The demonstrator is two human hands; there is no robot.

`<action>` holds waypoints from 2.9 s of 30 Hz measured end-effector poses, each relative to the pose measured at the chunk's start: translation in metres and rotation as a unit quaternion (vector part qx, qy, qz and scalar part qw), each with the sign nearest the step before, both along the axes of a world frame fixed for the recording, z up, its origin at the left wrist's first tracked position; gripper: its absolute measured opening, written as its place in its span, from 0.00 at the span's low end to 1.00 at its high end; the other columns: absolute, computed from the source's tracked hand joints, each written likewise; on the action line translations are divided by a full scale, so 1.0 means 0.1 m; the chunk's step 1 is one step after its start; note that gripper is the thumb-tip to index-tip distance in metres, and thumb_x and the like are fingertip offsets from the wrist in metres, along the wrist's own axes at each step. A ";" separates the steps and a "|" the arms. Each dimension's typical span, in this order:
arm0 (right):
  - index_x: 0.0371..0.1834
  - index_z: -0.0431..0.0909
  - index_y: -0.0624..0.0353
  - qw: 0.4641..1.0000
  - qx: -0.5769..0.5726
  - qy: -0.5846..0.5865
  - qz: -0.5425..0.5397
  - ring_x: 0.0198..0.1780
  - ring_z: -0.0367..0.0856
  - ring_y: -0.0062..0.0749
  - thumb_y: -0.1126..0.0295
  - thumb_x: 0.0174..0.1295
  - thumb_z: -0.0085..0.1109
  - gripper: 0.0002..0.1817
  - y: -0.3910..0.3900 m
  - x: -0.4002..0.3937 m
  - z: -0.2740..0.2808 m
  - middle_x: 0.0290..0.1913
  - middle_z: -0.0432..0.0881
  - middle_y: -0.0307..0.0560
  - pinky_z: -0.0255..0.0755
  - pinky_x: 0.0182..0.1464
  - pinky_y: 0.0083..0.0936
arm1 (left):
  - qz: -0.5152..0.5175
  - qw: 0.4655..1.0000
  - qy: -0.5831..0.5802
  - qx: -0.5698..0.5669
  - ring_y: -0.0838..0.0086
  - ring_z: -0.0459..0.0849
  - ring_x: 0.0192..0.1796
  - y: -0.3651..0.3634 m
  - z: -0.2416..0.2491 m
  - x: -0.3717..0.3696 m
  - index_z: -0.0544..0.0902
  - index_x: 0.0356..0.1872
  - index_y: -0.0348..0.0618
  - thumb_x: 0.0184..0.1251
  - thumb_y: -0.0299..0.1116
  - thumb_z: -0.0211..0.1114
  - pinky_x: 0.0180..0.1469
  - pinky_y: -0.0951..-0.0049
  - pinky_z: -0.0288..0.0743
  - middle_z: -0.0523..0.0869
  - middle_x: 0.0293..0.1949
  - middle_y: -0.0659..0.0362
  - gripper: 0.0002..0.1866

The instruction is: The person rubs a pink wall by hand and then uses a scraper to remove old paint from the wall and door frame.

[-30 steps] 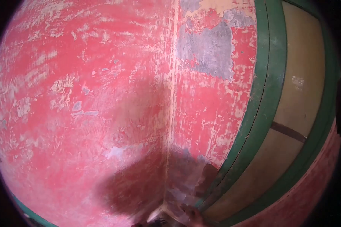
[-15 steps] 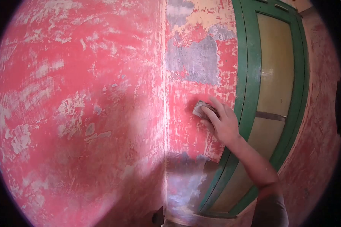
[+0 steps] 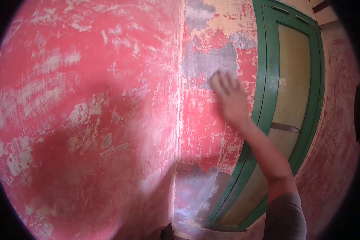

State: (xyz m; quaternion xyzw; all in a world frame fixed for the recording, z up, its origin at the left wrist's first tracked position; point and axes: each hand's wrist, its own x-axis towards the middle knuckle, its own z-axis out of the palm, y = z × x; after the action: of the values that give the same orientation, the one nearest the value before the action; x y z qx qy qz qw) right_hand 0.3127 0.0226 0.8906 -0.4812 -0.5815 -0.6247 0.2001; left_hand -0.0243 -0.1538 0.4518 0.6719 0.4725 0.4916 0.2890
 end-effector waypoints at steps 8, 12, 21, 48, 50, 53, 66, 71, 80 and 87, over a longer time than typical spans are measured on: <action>0.84 0.66 0.42 0.993 -0.078 -0.084 0.034 0.87 0.57 0.51 0.69 0.70 0.59 0.36 0.04 0.16 0.31 0.87 0.61 0.49 0.44 0.88 0.54 | -0.010 0.999 -0.031 0.018 0.57 0.90 0.46 -0.02 0.12 -0.05 0.87 0.54 0.38 0.84 0.42 0.60 0.51 0.56 0.82 0.91 0.43 0.44 0.17; 0.81 0.67 0.53 0.989 0.139 -0.012 0.050 0.82 0.65 0.59 0.67 0.72 0.53 0.32 0.12 0.19 1.07 0.83 0.67 0.55 0.55 0.83 0.56 | 0.000 0.999 -0.030 0.017 0.58 0.89 0.44 -0.01 0.16 -0.02 0.87 0.53 0.38 0.84 0.42 0.60 0.50 0.57 0.81 0.91 0.42 0.45 0.17; 0.83 0.65 0.52 0.919 -0.323 -0.139 0.176 0.86 0.59 0.46 0.74 0.69 0.57 0.36 0.24 0.10 -1.03 0.84 0.64 0.52 0.49 0.89 0.49 | -0.012 0.999 -0.053 -0.003 0.61 0.88 0.41 -0.12 0.30 -0.10 0.87 0.51 0.38 0.84 0.42 0.60 0.46 0.59 0.81 0.91 0.39 0.47 0.16; 0.79 0.71 0.52 0.994 0.092 -0.012 0.058 0.81 0.65 0.59 0.73 0.68 0.57 0.32 0.09 0.09 0.73 0.80 0.70 0.55 0.60 0.82 0.53 | 0.064 0.980 -0.086 0.170 0.81 0.76 0.30 0.11 -0.15 0.06 0.85 0.38 0.36 0.84 0.28 0.61 0.31 0.76 0.69 0.81 0.31 0.67 0.10; 0.79 0.70 0.54 0.998 0.044 -0.001 0.054 0.80 0.66 0.59 0.73 0.67 0.56 0.33 0.05 -0.06 0.31 0.78 0.71 0.56 0.60 0.82 0.53 | 0.007 0.993 -0.061 0.102 0.80 0.74 0.29 0.14 -0.31 -0.02 0.83 0.36 0.36 0.84 0.27 0.61 0.30 0.76 0.68 0.78 0.30 0.69 0.11; 0.80 0.66 0.55 0.988 -0.146 -0.037 0.029 0.80 0.66 0.55 0.72 0.65 0.58 0.36 0.02 -0.22 -0.79 0.76 0.71 0.54 0.59 0.83 0.52 | -0.019 0.996 -0.038 0.072 0.80 0.73 0.29 0.12 -0.24 -0.06 0.82 0.35 0.36 0.84 0.26 0.61 0.29 0.75 0.67 0.76 0.29 0.70 0.11; 0.82 0.68 0.48 0.995 0.089 -0.014 0.035 0.84 0.62 0.55 0.72 0.67 0.58 0.36 0.12 0.26 0.73 0.85 0.64 0.50 0.57 0.82 0.53 | -0.002 0.996 -0.035 0.087 0.78 0.71 0.26 0.16 0.03 -0.02 0.79 0.29 0.38 0.83 0.28 0.61 0.27 0.71 0.63 0.77 0.24 0.66 0.15; 0.87 0.60 0.45 0.995 -0.072 -0.064 -0.019 0.86 0.59 0.51 0.66 0.70 0.60 0.40 0.19 -0.08 -0.32 0.88 0.59 0.49 0.50 0.88 0.52 | -0.015 0.996 -0.042 0.082 0.78 0.71 0.24 0.14 0.06 0.04 0.78 0.27 0.39 0.83 0.29 0.60 0.26 0.69 0.61 0.77 0.22 0.65 0.17; 0.88 0.57 0.40 0.991 -0.093 -0.092 0.022 0.88 0.54 0.48 0.62 0.71 0.60 0.41 0.25 -0.12 0.33 0.89 0.56 0.44 0.44 0.90 0.52 | 0.036 0.989 -0.051 0.137 0.76 0.71 0.24 0.16 0.01 0.14 0.79 0.27 0.38 0.82 0.32 0.63 0.26 0.67 0.64 0.76 0.21 0.61 0.17; 0.89 0.56 0.45 0.997 -0.059 -0.046 0.032 0.87 0.58 0.53 0.67 0.70 0.59 0.42 0.45 -0.43 0.23 0.90 0.55 0.47 0.46 0.88 0.55 | 0.003 0.993 -0.051 0.109 0.77 0.70 0.25 0.20 0.02 0.19 0.78 0.26 0.38 0.81 0.30 0.62 0.27 0.67 0.64 0.75 0.22 0.63 0.17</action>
State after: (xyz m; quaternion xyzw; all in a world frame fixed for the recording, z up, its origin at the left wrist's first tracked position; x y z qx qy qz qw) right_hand 0.2698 0.0680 0.9131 -0.4437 -0.6411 -0.6043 0.1642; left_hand -0.0054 -0.1340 0.4536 0.6720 0.4024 0.5751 0.2361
